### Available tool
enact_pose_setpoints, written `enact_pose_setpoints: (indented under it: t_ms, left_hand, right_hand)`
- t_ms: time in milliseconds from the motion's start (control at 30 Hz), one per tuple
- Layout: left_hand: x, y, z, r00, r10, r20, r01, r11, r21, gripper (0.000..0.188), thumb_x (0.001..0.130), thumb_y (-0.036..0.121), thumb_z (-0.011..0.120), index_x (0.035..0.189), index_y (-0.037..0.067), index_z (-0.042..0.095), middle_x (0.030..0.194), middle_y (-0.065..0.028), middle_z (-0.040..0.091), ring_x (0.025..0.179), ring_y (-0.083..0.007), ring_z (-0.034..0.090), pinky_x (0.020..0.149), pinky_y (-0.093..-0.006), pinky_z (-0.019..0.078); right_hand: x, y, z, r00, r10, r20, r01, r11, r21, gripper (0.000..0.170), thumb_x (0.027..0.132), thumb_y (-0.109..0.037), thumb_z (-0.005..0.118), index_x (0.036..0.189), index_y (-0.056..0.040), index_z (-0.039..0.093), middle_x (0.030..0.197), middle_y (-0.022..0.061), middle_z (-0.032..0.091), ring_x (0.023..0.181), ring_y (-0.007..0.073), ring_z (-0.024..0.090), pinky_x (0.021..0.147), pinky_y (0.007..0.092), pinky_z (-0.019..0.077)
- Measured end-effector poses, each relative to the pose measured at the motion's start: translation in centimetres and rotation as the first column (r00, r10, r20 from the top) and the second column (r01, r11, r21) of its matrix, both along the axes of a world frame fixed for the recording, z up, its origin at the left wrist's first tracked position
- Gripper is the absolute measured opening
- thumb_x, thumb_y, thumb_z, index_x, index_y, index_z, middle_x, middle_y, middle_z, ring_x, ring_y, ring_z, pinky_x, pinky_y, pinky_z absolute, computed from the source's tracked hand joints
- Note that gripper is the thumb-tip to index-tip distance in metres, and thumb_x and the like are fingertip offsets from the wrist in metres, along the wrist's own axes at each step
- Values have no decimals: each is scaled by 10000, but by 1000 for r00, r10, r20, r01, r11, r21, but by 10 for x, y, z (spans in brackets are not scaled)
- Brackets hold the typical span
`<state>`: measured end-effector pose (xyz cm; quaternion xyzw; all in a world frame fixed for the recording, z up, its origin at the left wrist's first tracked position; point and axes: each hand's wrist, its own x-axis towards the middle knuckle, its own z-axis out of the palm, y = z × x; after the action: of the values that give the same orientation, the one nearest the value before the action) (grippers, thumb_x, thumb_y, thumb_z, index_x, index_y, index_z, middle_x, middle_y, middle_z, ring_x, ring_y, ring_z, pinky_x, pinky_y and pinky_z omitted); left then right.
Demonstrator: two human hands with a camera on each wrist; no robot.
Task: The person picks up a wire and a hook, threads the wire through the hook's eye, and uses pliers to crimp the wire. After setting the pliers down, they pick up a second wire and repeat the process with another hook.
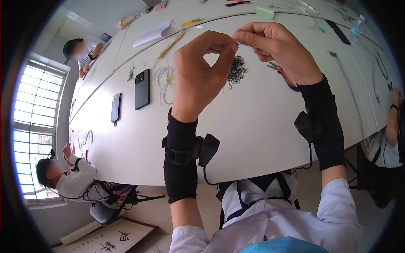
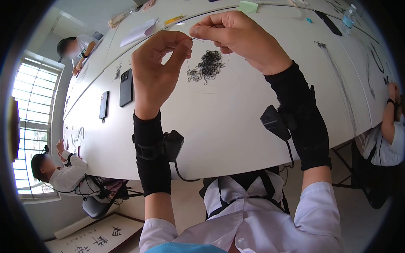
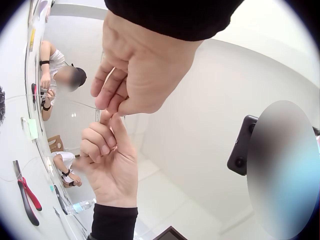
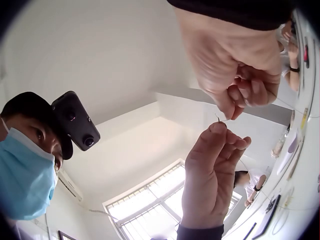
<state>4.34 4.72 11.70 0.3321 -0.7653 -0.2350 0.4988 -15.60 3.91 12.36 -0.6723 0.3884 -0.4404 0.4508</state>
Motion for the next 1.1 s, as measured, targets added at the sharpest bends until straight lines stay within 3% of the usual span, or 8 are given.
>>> enact_pose_setpoints:
  t_ms: [167,267,367,500,600,700,900,1100]
  left_hand:
    - [-2,-2,-1,977,46,-209,-24,994,106,107,879,32,701,938,-56,685,838,-88,715,781,-143,686,795,-273,549]
    - [-6,-3,-3,955,113,-273,-81,989,125,100,865,34,700,918,-50,687,846,-87,709,796,-142,676,807,-278,543]
    - [-8,-11,-10,949,156,-275,-155,988,24,120,872,54,696,920,-56,687,868,-80,692,804,-133,649,811,-260,517]
    - [-6,-10,-10,924,207,-320,-174,976,128,167,883,99,705,930,-61,691,876,-59,668,831,-118,613,804,-248,486]
    - [-5,-4,-8,889,158,-431,-34,959,280,185,922,116,708,1015,-43,690,946,-53,673,896,-108,611,871,-268,472]
    - [-5,-8,-13,845,113,-523,84,938,337,183,930,119,704,1036,-29,698,941,-43,682,886,-115,611,858,-278,478]
    - [-7,-6,-10,784,41,-619,257,887,384,182,885,105,730,991,-42,713,892,-44,691,781,-107,591,795,-261,475]
    - [1,-9,-6,807,-13,-590,315,854,413,200,911,124,707,1010,-49,704,887,-57,697,821,-132,637,832,-281,510]
  right_hand:
    - [3,1,-1,998,63,-13,-60,989,134,323,971,-327,618,1015,-24,720,739,-18,610,662,75,519,656,219,425]
    - [17,4,-14,998,-4,62,8,998,-62,305,992,-271,565,1117,-13,670,910,40,666,781,109,597,791,224,479]
    - [29,15,-11,925,57,376,-130,977,171,338,1004,-236,532,1238,0,592,1073,87,670,903,133,631,935,254,487]
    - [28,13,-10,886,157,436,-296,916,272,311,1017,-233,533,1221,-4,583,872,34,597,749,103,595,783,263,548]
    - [33,18,-5,957,0,290,-63,976,208,286,1011,-259,572,1161,-18,613,724,-16,506,641,65,512,623,228,487]
    - [32,12,-12,972,-43,231,18,994,111,293,999,-296,609,1083,-19,653,647,-47,464,591,37,431,551,211,386]
    - [34,12,-12,965,-168,202,177,984,-29,331,986,-313,626,952,8,698,655,-38,507,588,26,423,525,208,343]
    - [30,10,-12,975,-174,141,179,983,-25,347,973,-318,637,962,23,699,700,-21,566,623,41,481,553,209,389]
